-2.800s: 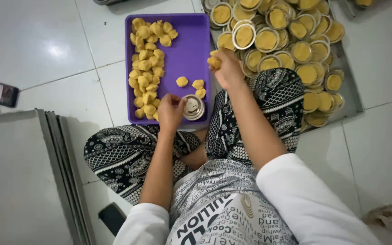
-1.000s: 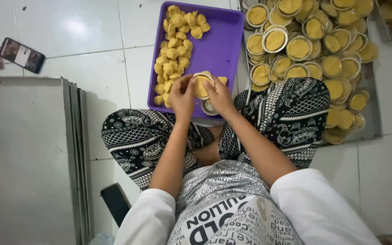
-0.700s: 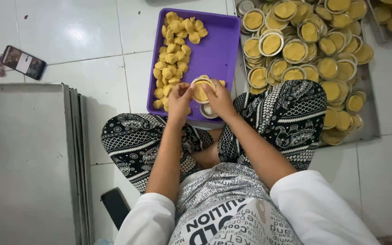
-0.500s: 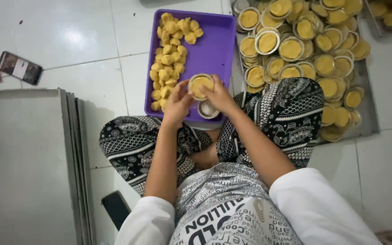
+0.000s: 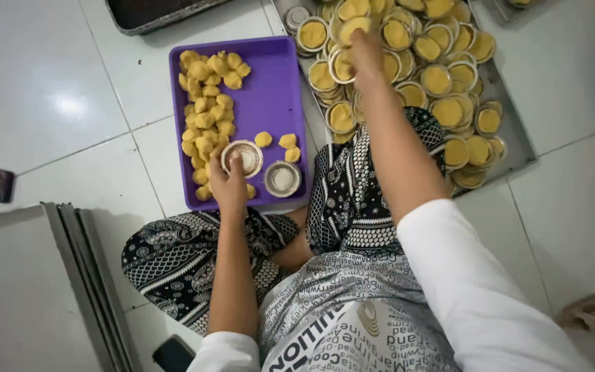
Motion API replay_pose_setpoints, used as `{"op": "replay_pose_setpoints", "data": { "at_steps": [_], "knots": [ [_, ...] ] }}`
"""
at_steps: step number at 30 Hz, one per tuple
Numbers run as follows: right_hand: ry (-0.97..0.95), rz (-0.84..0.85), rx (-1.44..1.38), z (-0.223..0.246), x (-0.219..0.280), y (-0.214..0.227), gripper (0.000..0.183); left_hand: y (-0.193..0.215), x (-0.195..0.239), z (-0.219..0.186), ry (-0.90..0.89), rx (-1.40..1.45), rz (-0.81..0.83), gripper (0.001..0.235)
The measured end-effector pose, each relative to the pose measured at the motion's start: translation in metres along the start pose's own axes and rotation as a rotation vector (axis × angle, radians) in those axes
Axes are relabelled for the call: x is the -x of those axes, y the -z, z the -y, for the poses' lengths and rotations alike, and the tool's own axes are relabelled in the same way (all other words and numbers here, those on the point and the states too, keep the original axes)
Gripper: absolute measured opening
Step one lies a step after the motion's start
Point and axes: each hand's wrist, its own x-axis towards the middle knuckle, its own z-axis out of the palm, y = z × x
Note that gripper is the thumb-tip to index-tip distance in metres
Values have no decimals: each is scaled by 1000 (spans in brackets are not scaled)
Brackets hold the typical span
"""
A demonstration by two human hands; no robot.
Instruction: The person sits on the floor and repeatedly picks up yellow dough pieces from a purple tray. They press the dough into small metal rings held in their left hand and place the filled rings onto a large metal tray to the right.
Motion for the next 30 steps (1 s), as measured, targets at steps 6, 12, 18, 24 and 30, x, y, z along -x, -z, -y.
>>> {"op": "replay_pose_setpoints", "data": {
  "at_steps": [6,12,18,24,30],
  "knots": [
    [-259,-235,-129,22,1,20,37,-6,0,-5,177,-6,113,25],
    [399,54,-256,-45,-15,18,20,-11,5,-11,245,223,200,34],
    [502,572,138,-70,139,-18,34,-24,1,43,128,377,152,26],
    [1133,586,620,-103,125,-38,25,-16,-2,43,-30,304,92,24],
    [406,796,571,-93,150,-37,42,-23,3,33,-10,252,70,42]
  ]
}}
